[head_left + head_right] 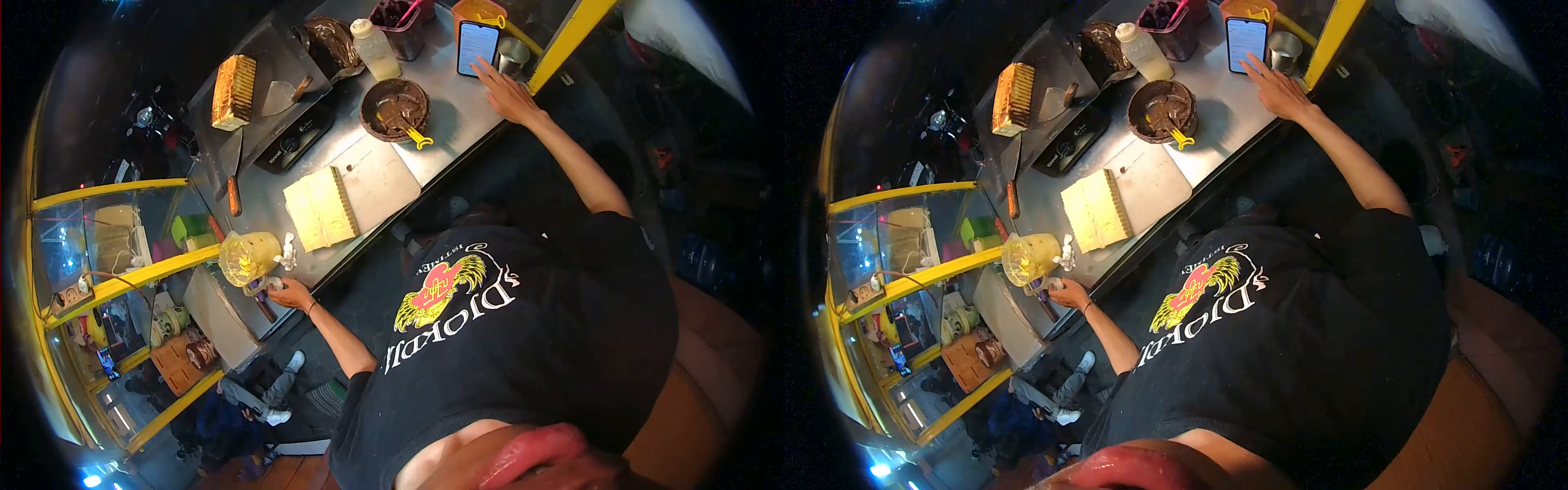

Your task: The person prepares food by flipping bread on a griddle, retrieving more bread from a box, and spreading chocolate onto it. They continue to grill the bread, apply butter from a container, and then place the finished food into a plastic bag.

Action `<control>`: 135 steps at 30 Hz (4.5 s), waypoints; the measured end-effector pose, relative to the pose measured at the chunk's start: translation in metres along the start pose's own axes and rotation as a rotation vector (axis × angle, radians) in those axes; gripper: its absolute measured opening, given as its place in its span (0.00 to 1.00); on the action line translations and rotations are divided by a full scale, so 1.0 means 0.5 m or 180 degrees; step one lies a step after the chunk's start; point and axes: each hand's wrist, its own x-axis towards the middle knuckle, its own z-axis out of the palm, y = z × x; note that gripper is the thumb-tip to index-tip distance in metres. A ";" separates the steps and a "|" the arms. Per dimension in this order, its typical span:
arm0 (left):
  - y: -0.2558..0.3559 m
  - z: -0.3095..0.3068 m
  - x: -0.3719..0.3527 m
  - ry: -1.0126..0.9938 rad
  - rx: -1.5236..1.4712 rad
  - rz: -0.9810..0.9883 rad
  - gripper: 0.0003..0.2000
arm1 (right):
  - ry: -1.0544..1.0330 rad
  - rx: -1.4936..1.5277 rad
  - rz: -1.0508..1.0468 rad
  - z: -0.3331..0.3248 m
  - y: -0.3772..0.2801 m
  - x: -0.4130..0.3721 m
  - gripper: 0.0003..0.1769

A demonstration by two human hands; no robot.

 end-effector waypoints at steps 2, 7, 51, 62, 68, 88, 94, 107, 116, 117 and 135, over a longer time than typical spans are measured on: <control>-0.013 0.003 -0.005 -0.0016 0.0104 -0.0141 0.21 | 0.0030 0.0137 -0.0166 0.003 0.002 -0.007 0.41; -0.019 -0.007 -0.004 -0.0260 0.0271 -0.0093 0.18 | -0.0043 -0.0050 -0.0278 0.024 0.006 -0.019 0.40; 0.173 -0.035 0.001 -0.0557 -0.2006 -0.0264 0.10 | -0.3204 0.4168 -0.0605 -0.074 -0.510 0.011 0.14; 0.232 -0.026 0.066 -0.1365 -0.2416 0.0125 0.09 | -0.2873 0.4417 0.1492 0.316 -0.602 0.049 0.16; 0.253 -0.036 0.109 -0.2287 -0.3341 -0.0199 0.11 | -0.1948 0.3567 0.1476 0.319 -0.600 0.027 0.20; 0.353 0.071 0.292 -0.3752 -0.5519 -0.2242 0.21 | 0.0838 0.3159 0.0700 -0.001 -0.653 0.174 0.32; 0.376 0.008 0.332 -0.3986 -0.5173 -0.2233 0.16 | 0.0708 0.2962 0.0841 0.026 -0.673 0.306 0.37; 0.384 -0.084 0.525 -0.2324 -0.3272 -0.0088 0.23 | 0.0357 0.2707 0.1337 0.051 -0.565 0.410 0.17; 0.519 0.050 0.571 -0.1826 -0.2156 0.1427 0.20 | 0.0728 0.3572 0.0963 0.081 -0.663 0.450 0.12; 0.546 0.050 0.556 -0.1544 -0.1908 0.1823 0.20 | 0.1340 0.3410 0.0574 0.112 -0.702 0.463 0.13; 0.590 -0.022 0.327 -0.1577 -0.1967 0.1037 0.21 | -0.0488 0.3652 0.1305 0.014 -0.515 0.626 0.14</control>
